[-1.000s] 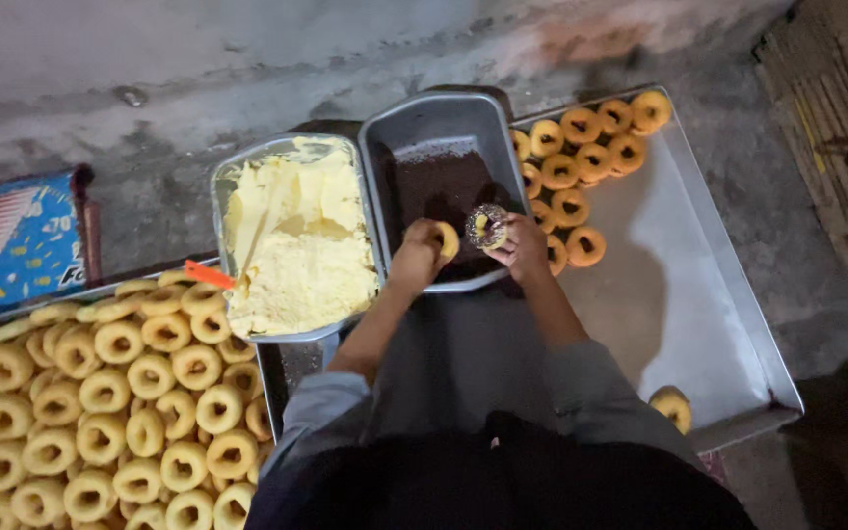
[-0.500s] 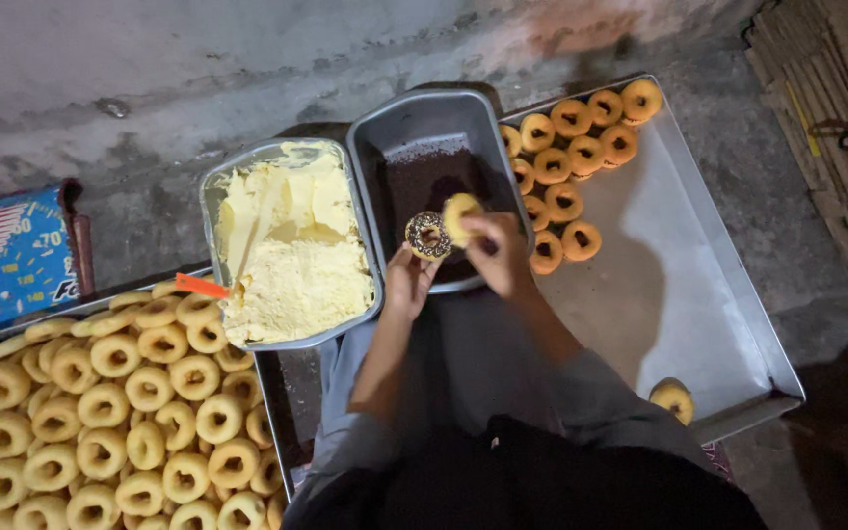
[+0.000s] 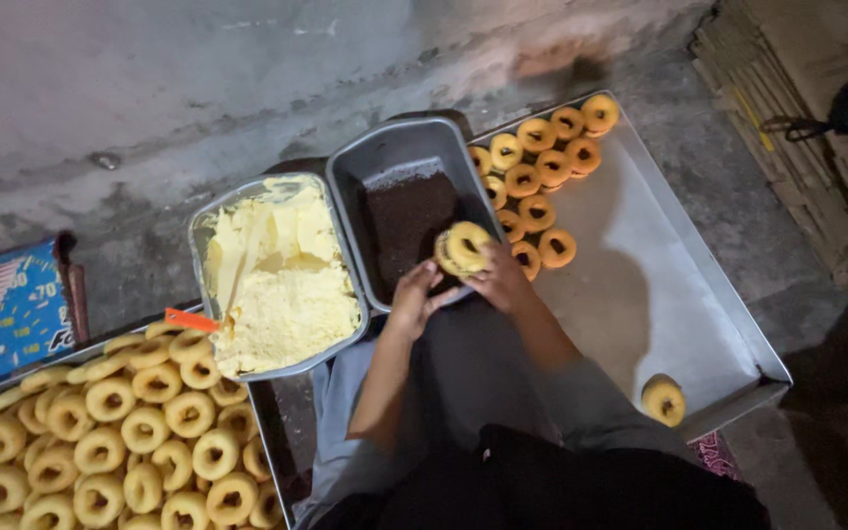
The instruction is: The person repeatedly picks donuts from a tray, dips them into a yellow creamy substance, then into a dark granular coating, and places them onto a second tray. The process is repeated continuously throughout the clip.
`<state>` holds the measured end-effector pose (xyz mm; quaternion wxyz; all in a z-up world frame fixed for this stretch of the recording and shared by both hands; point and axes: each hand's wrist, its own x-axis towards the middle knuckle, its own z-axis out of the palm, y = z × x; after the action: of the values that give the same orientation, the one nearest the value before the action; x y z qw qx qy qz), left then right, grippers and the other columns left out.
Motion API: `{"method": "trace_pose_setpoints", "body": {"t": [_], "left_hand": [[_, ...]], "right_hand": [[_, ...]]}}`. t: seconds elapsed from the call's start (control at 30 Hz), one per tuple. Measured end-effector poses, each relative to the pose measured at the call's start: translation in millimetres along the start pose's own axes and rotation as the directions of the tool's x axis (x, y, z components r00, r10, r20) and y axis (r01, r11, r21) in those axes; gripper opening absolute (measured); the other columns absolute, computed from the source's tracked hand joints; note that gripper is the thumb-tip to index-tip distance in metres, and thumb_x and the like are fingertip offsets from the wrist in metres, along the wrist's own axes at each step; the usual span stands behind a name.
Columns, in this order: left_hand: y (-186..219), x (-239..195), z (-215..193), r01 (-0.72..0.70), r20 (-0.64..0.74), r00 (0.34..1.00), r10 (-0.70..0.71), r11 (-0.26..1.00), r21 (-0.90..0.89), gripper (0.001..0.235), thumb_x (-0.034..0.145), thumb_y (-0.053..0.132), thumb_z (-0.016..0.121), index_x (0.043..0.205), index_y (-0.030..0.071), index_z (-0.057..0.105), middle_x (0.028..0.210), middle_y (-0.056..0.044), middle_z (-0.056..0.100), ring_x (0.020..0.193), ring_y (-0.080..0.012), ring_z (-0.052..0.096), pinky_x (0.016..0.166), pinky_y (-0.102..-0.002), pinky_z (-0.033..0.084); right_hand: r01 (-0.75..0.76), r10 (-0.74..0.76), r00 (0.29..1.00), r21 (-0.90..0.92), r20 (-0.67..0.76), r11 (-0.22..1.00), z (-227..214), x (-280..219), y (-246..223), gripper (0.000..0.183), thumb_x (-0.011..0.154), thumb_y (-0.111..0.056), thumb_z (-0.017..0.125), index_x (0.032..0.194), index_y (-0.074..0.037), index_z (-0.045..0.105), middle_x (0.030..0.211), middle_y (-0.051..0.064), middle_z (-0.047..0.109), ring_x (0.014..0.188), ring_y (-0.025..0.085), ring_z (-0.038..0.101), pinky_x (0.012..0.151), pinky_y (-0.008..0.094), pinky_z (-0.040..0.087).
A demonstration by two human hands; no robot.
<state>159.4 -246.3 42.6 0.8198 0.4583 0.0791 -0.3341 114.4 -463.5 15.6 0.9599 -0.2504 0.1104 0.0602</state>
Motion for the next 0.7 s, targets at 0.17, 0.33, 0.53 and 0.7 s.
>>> {"method": "trace_pose_setpoints", "body": {"t": [0.17, 0.33, 0.53, 0.7], "left_hand": [[-78, -29, 39, -0.424, 0.153, 0.887, 0.436, 0.638, 0.642, 0.026, 0.107, 0.021, 0.059, 0.120, 0.001, 0.069, 0.108, -0.016, 0.067, 0.096, -0.0243, 0.064, 0.086, -0.040, 0.054], [-118, -92, 64, -0.473, 0.513, 0.798, 0.317, -0.198, 0.858, 0.014, 0.089, 0.016, 0.064, 0.096, 0.004, 0.066, 0.100, -0.018, 0.067, 0.097, -0.0356, 0.061, 0.089, -0.052, 0.045], [-96, -77, 87, -0.459, 0.467, 0.797, 0.383, -0.118, 0.880, 0.011, 0.087, 0.017, 0.065, 0.092, 0.007, 0.066, 0.096, -0.014, 0.067, 0.097, -0.0341, 0.062, 0.085, -0.051, 0.042], [-97, -69, 102, -0.435, 0.420, 0.791, 0.445, -0.075, 0.897, 0.011, 0.089, 0.018, 0.064, 0.088, 0.007, 0.064, 0.092, -0.014, 0.065, 0.093, -0.0340, 0.061, 0.083, -0.049, 0.043]], "right_hand": [[0.307, -0.298, 0.890, -0.029, -0.345, 0.951, -106, -42, -63, 0.037, 0.105, -0.031, 0.063, 0.129, -0.004, 0.063, 0.111, 0.009, 0.068, 0.094, 0.023, 0.066, 0.081, 0.039, 0.057], [0.423, -0.526, 0.521, -0.332, -0.672, 0.843, -148, -46, -156, 0.032, 0.095, -0.024, 0.065, 0.121, -0.006, 0.065, 0.106, 0.008, 0.068, 0.091, 0.024, 0.069, 0.071, 0.038, 0.060], [0.423, -0.603, 0.321, -0.459, -0.730, 0.781, -147, -7, -220, 0.026, 0.090, -0.017, 0.070, 0.111, -0.003, 0.065, 0.098, 0.010, 0.070, 0.079, 0.025, 0.069, 0.060, 0.038, 0.057], [0.416, -0.651, 0.289, -0.520, -0.702, 0.746, -168, 56, -250, 0.024, 0.092, -0.016, 0.072, 0.110, -0.003, 0.064, 0.098, 0.011, 0.069, 0.079, 0.023, 0.066, 0.059, 0.037, 0.055]]}}
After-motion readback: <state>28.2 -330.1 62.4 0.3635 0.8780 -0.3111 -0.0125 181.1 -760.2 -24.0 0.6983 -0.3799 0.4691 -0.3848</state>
